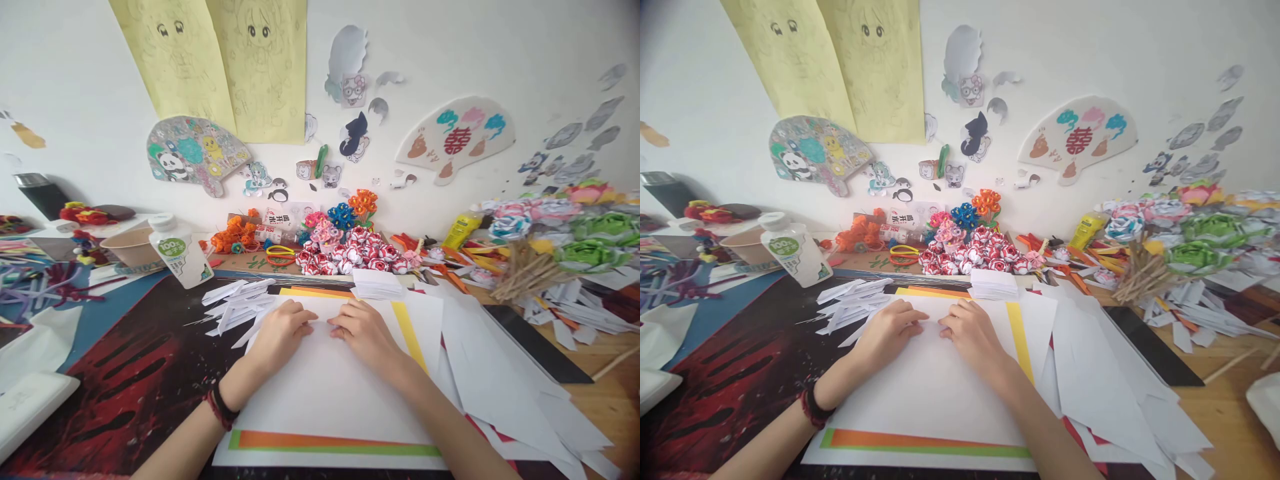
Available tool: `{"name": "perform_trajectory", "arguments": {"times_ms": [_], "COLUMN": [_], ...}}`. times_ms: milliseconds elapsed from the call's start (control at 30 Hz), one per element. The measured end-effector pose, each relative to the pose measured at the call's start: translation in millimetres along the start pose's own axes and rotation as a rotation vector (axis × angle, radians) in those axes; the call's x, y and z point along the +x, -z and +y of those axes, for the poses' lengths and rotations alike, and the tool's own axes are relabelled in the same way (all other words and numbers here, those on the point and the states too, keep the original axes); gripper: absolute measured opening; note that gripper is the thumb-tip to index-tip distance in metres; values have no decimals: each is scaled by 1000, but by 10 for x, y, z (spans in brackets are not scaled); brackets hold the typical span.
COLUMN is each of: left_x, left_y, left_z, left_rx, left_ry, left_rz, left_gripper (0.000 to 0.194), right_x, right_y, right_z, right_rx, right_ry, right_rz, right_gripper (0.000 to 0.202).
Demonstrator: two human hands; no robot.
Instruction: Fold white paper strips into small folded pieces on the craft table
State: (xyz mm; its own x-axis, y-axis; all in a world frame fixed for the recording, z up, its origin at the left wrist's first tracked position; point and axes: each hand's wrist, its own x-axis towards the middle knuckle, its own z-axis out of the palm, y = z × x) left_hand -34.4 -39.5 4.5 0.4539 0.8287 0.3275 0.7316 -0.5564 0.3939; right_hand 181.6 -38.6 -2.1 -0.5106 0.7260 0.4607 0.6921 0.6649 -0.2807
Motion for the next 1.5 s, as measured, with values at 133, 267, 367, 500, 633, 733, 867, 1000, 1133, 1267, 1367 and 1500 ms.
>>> {"name": "perform_trajectory", "arguments": {"times_ms": [133,267,367,500,633,733,867,1000,1133,1267,1367,1500], "left_x": [-2,8,0,-18,-14,-10,-19,-19,-9,-15,-33,-56], "left_y": [-6,6,-5,-42,-53,-35,-12,-10,-14,-14,4,51], "left_z": [11,21,28,21,-1,1,37,61,57,56,73,114], "left_rx": [72,62,60,96,89,79,164,193,176,223,315,426], "left_ry": [-34,-38,-63,-82,-59,-65,-96,-44,-34,-55,-119,-215], "left_rz": [-18,-27,-21,-36,-35,-34,-6,-2,-14,-13,-34,-73], "left_gripper": [21,19,20,21,20,20,24,18,15,17,20,20], "right_x": [-7,20,31,16,2,3,5,6,9,-3,-19,-36], "right_y": [-24,-37,-40,-9,21,9,-12,16,47,44,37,19], "right_z": [30,27,10,-7,-18,-27,-25,-42,-95,-121,-127,-155], "right_rx": [9,115,156,131,75,47,33,-35,-122,-212,-277,-373], "right_ry": [3,-74,-96,-65,2,13,10,23,48,99,137,199], "right_rz": [-8,-1,-4,-11,-16,-13,-9,-15,-29,-49,-30,9], "right_gripper": [9,16,22,22,15,14,20,14,9,7,10,19]}}
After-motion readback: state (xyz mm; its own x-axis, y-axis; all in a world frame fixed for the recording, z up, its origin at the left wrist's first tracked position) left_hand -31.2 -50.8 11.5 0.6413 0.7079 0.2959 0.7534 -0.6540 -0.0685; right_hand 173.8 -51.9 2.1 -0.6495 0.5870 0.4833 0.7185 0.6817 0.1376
